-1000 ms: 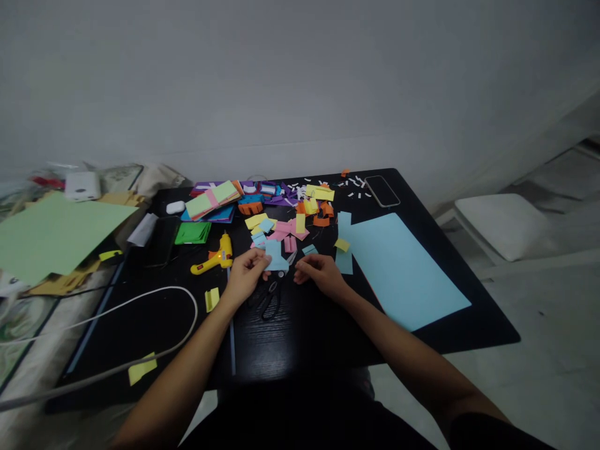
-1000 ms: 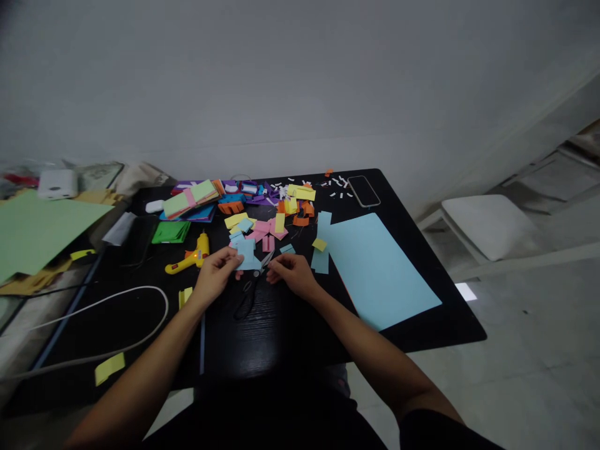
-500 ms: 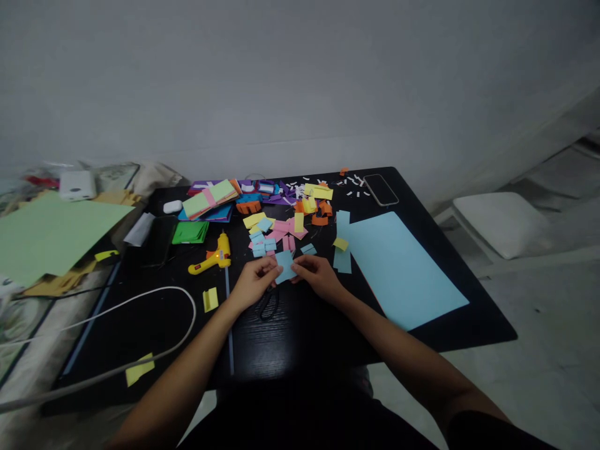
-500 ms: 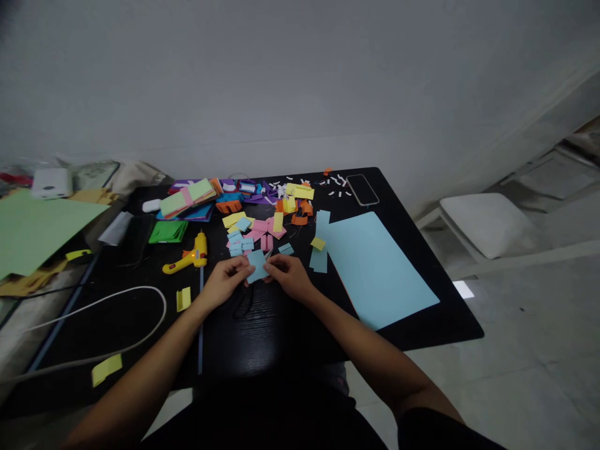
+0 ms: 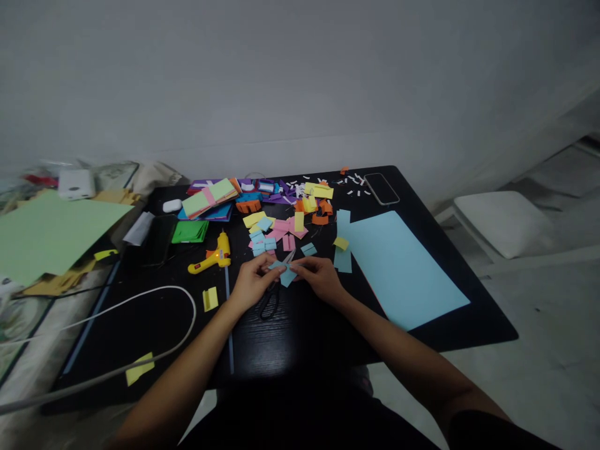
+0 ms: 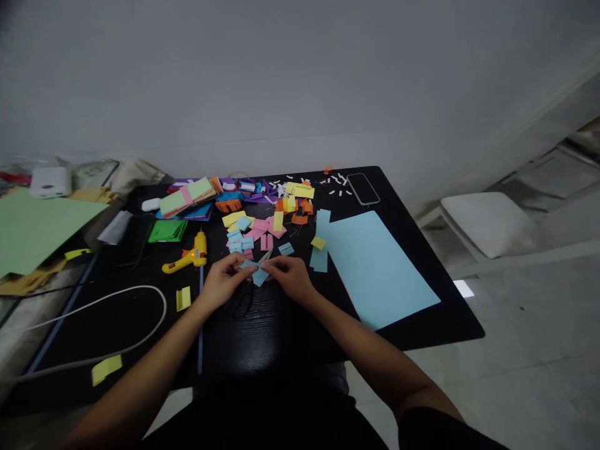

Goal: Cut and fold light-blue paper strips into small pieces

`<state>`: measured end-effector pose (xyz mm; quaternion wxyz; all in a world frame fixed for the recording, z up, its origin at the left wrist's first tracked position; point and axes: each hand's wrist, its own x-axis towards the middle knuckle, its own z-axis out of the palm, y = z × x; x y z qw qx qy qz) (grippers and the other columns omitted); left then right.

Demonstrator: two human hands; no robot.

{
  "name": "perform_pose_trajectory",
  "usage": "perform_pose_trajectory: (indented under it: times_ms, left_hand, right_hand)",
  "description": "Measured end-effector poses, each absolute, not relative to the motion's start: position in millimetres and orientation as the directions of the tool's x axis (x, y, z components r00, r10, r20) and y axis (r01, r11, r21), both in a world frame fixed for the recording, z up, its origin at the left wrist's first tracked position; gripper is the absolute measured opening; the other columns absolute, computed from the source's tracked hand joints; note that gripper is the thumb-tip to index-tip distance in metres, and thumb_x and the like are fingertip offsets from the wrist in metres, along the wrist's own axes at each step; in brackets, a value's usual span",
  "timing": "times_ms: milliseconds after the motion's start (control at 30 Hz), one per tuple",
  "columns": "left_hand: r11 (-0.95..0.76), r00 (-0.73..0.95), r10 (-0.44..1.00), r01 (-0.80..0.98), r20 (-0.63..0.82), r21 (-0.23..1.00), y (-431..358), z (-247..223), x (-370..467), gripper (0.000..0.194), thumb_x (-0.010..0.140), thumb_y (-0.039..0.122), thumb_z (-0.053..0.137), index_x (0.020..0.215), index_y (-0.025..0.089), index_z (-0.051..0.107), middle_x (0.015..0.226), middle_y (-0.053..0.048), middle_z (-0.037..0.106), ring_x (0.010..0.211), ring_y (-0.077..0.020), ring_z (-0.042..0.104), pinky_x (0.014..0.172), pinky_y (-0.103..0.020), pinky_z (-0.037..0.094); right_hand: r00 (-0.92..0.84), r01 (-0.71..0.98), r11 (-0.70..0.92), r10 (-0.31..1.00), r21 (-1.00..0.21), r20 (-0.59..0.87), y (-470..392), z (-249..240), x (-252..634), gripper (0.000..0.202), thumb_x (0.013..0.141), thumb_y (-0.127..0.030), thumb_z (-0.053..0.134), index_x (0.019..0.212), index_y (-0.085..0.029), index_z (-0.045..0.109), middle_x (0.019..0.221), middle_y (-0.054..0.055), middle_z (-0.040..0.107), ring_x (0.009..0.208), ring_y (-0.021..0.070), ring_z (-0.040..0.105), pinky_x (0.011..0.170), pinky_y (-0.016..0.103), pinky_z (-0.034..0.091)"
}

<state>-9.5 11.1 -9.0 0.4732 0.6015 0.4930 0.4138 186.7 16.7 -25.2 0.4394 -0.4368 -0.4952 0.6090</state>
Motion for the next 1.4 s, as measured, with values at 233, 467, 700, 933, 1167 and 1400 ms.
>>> perform_pose_trajectory:
  times_ms: [233, 467, 700, 933, 1167, 1400]
  left_hand:
    - [-0.124, 0.11, 0.989, 0.247, 0.1, 0.961, 7.3, -10.3, -6.2, 0.027, 0.086, 0.043, 0.073, 0.078, 0.02, 0.062, 0.064, 0.003, 0.067, 0.058, -0.0136, 0.063, 0.059, -0.024, 0.047]
    - [-0.284, 0.251, 0.948, 0.386, 0.196, 0.878, 8.8, -7.8, -13.2, 0.019, 0.088, 0.039, 0.074, 0.092, 0.02, 0.077, 0.081, -0.002, 0.077, 0.073, -0.017, 0.068, 0.071, -0.027, 0.052]
    - [-0.277, 0.263, 0.948, 0.404, 0.179, 0.872, 7.0, -6.4, -11.4, 0.023, 0.092, 0.041, 0.069, 0.089, 0.019, 0.077, 0.079, -0.003, 0.077, 0.073, -0.0177, 0.068, 0.069, -0.027, 0.052]
    - [-0.069, 0.271, 0.962, 0.304, -0.017, 0.95, 8.9, -8.1, -8.3, 0.033, 0.088, 0.049, 0.07, 0.078, 0.018, 0.069, 0.062, 0.0, 0.069, 0.056, -0.0146, 0.064, 0.055, -0.024, 0.051]
    - [-0.01, 0.292, 0.955, 0.208, -0.052, 0.978, 10.6, -8.8, -7.4, 0.029, 0.088, 0.045, 0.069, 0.079, 0.017, 0.069, 0.063, 0.0, 0.068, 0.057, -0.0149, 0.064, 0.056, -0.025, 0.055]
    - [-0.03, 0.221, 0.975, 0.04, 0.02, 0.999, 14.7, -4.7, -10.7, 0.036, 0.082, 0.03, 0.073, 0.115, 0.018, 0.067, 0.078, 0.001, 0.069, 0.065, -0.014, 0.067, 0.064, -0.027, 0.057]
  right_hand:
    - [-0.207, -0.096, -0.115, 0.974, -0.989, -0.093, 16.4, -26.4, 189.3, 0.028, 0.071, -0.043, 0.086, 0.09, -0.023, 0.082, 0.081, 0.002, 0.08, 0.073, 0.0221, 0.073, 0.075, 0.036, 0.06]
    - [-0.201, -0.054, -0.061, 0.978, -0.997, -0.049, 14.1, -22.6, 190.7, 0.024, 0.072, -0.042, 0.086, 0.086, -0.023, 0.082, 0.076, 0.002, 0.078, 0.068, 0.0201, 0.071, 0.071, 0.034, 0.058]
    - [-0.243, -0.037, -0.064, 0.968, -0.997, -0.053, 14.1, -19.6, 190.3, 0.027, 0.075, -0.049, 0.083, 0.082, -0.023, 0.079, 0.073, 0.002, 0.076, 0.067, 0.0203, 0.069, 0.07, 0.034, 0.057]
    - [-0.271, -0.078, -0.099, 0.96, -0.992, -0.074, 15.8, -19.4, 189.7, 0.027, 0.077, -0.047, 0.08, 0.085, -0.021, 0.074, 0.078, 0.001, 0.074, 0.071, 0.019, 0.069, 0.071, 0.032, 0.058]
    - [-0.3, -0.154, -0.2, 0.943, -0.968, -0.147, 20.3, -26.6, 188.8, 0.034, 0.07, -0.045, 0.085, 0.088, -0.021, 0.069, 0.082, 0.001, 0.074, 0.074, 0.0193, 0.07, 0.068, 0.032, 0.059]
    - [-0.221, -0.196, -0.248, 0.954, -0.949, -0.204, 24.3, -30.3, 190.7, 0.048, 0.064, -0.041, 0.091, 0.098, -0.022, 0.062, 0.071, -0.002, 0.072, 0.067, 0.0188, 0.071, 0.068, 0.033, 0.06]
